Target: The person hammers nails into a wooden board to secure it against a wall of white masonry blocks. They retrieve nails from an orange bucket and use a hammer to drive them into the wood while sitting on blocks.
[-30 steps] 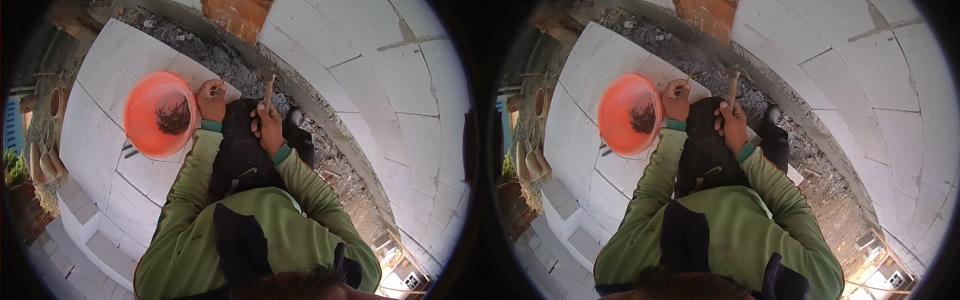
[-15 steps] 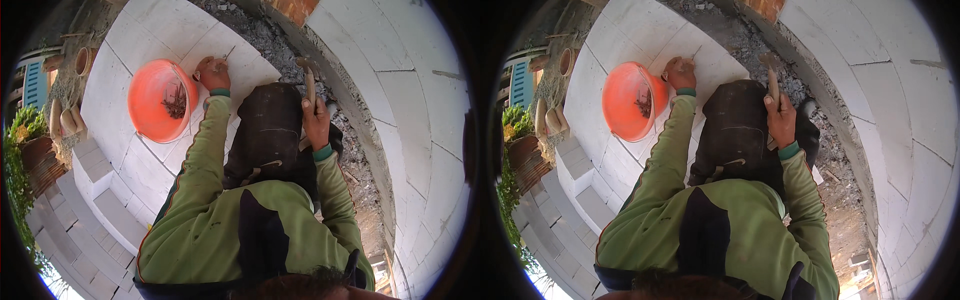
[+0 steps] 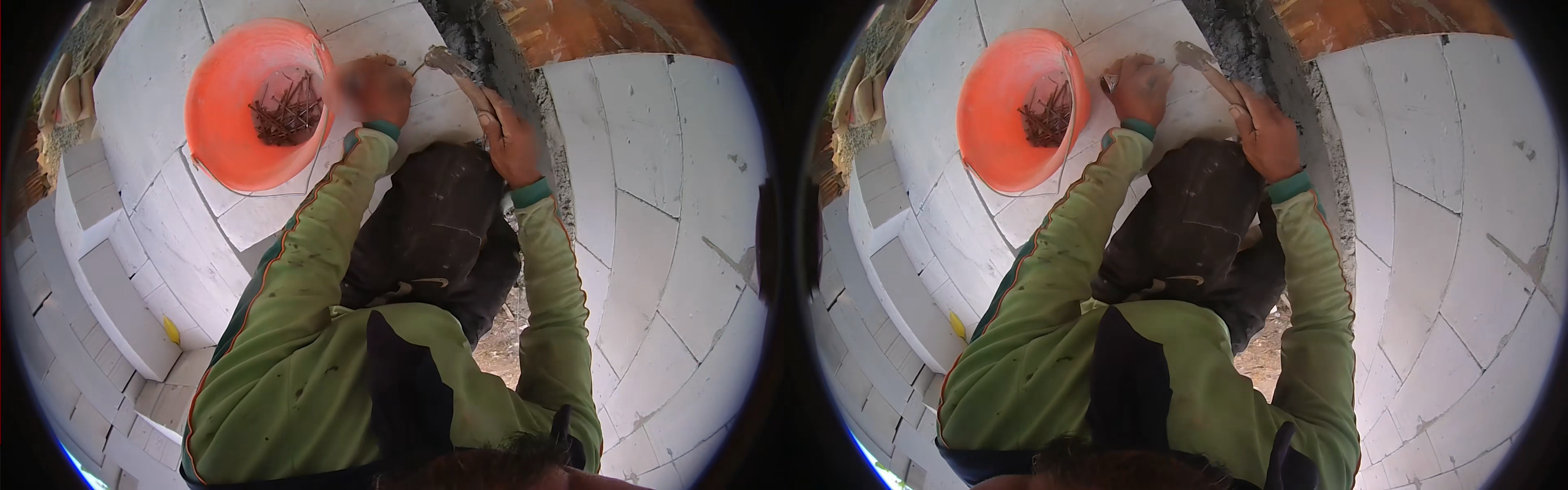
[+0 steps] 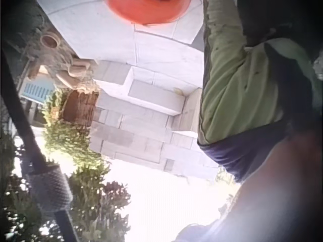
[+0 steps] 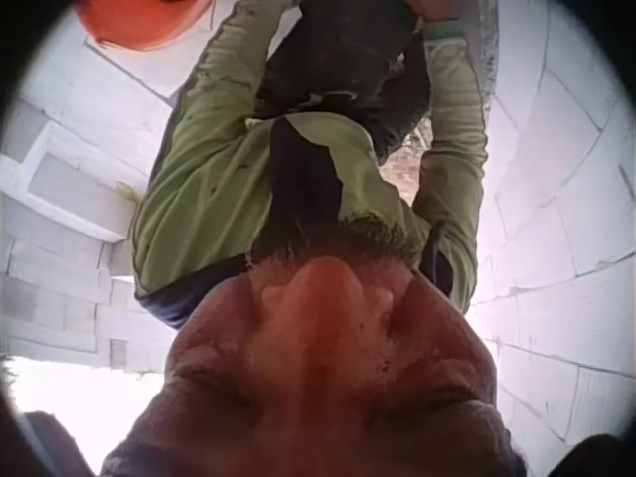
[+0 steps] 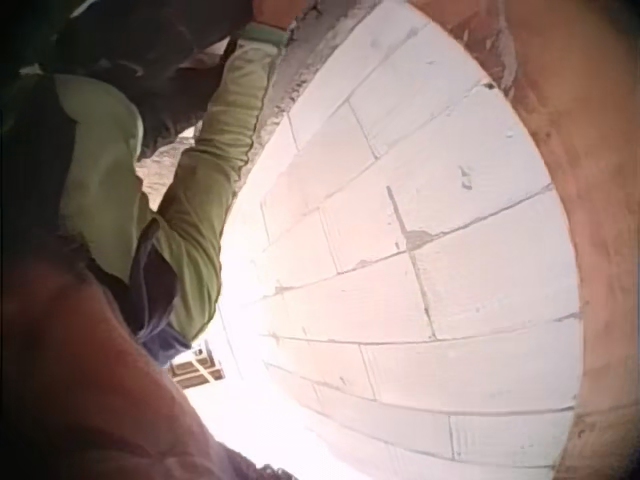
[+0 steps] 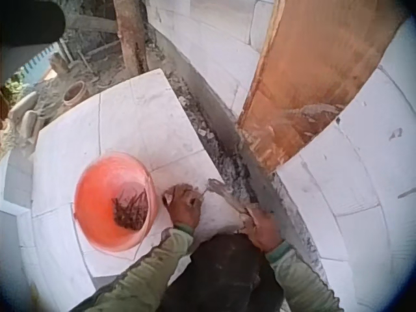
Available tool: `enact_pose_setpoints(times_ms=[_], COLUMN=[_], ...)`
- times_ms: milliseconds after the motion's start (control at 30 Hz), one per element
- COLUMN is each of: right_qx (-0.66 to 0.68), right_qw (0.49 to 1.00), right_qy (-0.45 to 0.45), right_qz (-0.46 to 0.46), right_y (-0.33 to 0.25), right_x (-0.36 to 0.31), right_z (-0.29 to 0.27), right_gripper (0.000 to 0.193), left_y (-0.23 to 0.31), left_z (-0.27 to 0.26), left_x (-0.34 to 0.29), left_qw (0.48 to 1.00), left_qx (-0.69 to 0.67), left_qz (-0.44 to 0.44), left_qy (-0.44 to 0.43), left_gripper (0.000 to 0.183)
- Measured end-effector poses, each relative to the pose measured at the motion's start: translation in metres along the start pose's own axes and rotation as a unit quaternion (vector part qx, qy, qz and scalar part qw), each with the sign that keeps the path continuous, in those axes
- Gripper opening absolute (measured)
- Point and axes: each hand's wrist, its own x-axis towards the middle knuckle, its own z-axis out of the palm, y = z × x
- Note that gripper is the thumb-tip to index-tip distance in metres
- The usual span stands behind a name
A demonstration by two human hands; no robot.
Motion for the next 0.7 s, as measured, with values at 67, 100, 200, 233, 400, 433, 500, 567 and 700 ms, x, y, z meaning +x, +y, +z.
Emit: enact_pose_setpoints(times_ms=[67, 100, 200, 233, 400, 433, 500, 567, 700], right_qx=[0.014, 0.023, 0.025, 0.026, 0.014, 0.017, 0.053, 0.022, -0.043], right_qw=[0.999, 0.995, 0.997, 0.997, 0.995, 0.996, 0.984, 0.982, 0.995], right_qy=[0.025, 0.065, 0.023, 0.023, 0.038, 0.031, 0.133, 0.137, -0.036], right_qz=[-0.038, -0.069, -0.068, -0.065, -0.09, -0.087, -0.109, -0.126, -0.081], right_y=[-0.012, -0.014, -0.003, 0.005, -0.01, -0.021, -0.039, -0.017, 0.012], right_x=[0.012, 0.013, 0.019, 0.021, 0.037, 0.036, 0.035, 0.025, 0.025], right_z=[-0.001, -0.002, 0.007, 0.01, 0.0, -0.003, -0.009, -0.001, 0.007], right_gripper=[0.037, 0.038, 0.038, 0.038, 0.037, 0.037, 0.036, 0.035, 0.034], left_y=[-0.002, -0.002, -0.002, -0.002, 0.003, 0.004, 0.005, 0.001, -0.001], left_z=[-0.001, 0.002, 0.007, 0.008, 0.003, 0.001, 0.0, 0.004, 0.012], left_x=[-0.001, -0.002, -0.001, -0.002, 0.002, 0.002, 0.003, -0.001, 0.001], left_qw=[1.0, 1.0, 0.999, 0.999, 0.999, 0.999, 0.999, 0.999, 0.998], left_qx=[0.015, 0.022, 0.031, 0.032, 0.026, 0.028, 0.031, 0.025, -0.018], left_qz=[-0.014, -0.013, -0.012, -0.012, -0.031, -0.038, -0.026, -0.025, -0.057], left_qy=[0.003, -0.001, -0.009, -0.011, -0.009, -0.012, -0.014, -0.016, -0.023], left_gripper=[0.01, 0.01, 0.01, 0.01, 0.004, 0.004, 0.004, 0.004, 0.006])
